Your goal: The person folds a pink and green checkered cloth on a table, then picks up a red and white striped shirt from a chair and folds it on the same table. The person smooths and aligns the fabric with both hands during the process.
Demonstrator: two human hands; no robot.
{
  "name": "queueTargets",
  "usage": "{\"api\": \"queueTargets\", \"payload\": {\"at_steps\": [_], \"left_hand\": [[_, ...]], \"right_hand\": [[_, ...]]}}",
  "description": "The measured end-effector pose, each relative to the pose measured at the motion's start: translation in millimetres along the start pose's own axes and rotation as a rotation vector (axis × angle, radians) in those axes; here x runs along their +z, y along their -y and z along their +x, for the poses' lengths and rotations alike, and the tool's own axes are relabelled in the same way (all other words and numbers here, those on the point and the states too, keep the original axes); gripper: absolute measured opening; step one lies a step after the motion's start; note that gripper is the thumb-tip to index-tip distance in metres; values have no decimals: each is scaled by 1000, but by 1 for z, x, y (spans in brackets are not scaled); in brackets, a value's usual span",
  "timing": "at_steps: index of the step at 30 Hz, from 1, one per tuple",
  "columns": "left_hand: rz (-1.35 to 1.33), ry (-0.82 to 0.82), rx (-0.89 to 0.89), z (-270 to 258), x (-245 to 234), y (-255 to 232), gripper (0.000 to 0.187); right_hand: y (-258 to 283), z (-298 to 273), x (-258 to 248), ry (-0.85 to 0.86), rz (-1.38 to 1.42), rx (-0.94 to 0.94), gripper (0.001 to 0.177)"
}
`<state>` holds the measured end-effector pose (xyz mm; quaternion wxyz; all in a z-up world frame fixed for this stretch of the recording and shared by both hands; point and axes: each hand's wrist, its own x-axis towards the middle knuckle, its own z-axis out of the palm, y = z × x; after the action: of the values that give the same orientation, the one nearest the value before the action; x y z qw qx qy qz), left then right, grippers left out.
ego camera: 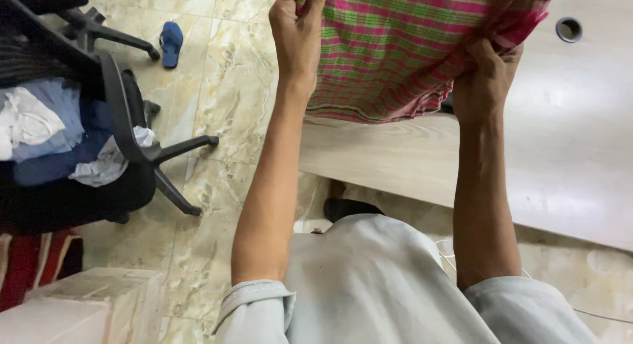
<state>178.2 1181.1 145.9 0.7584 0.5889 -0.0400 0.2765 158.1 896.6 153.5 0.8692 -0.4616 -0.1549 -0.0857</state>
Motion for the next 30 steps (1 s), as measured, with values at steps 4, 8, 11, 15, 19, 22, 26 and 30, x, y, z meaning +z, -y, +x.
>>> {"api": "queueTargets", "payload": {"at_steps": [4,8,11,15,19,22,26,30], "left_hand": [[60,25,24,36,-7,17,31],[115,3,8,70,-9,42,36],[147,-4,-40,87,-9,61,33],[71,49,-70,113,-2,89,31],[8,54,-134,141,-3,124,39],[15,24,-197,154,-8,160,41],[28,-8,-317,161,-22,204,39],[143,-59,-426,157,-30,241,39]], "right_hand": [[-30,38,-5,-22,55,23,32],[-53,62,-20,17,64,68,19],[-65,73,-32,-38,45,78,30],[-73,92,-46,-114,-10,104,32],[-89,115,-56,-126,-63,132,33],[-105,128,-69,-122,-138,158,35],[-131,140,-82,-122,-207,227,32],[-152,139,-98,-179,-174,288,26]]}}
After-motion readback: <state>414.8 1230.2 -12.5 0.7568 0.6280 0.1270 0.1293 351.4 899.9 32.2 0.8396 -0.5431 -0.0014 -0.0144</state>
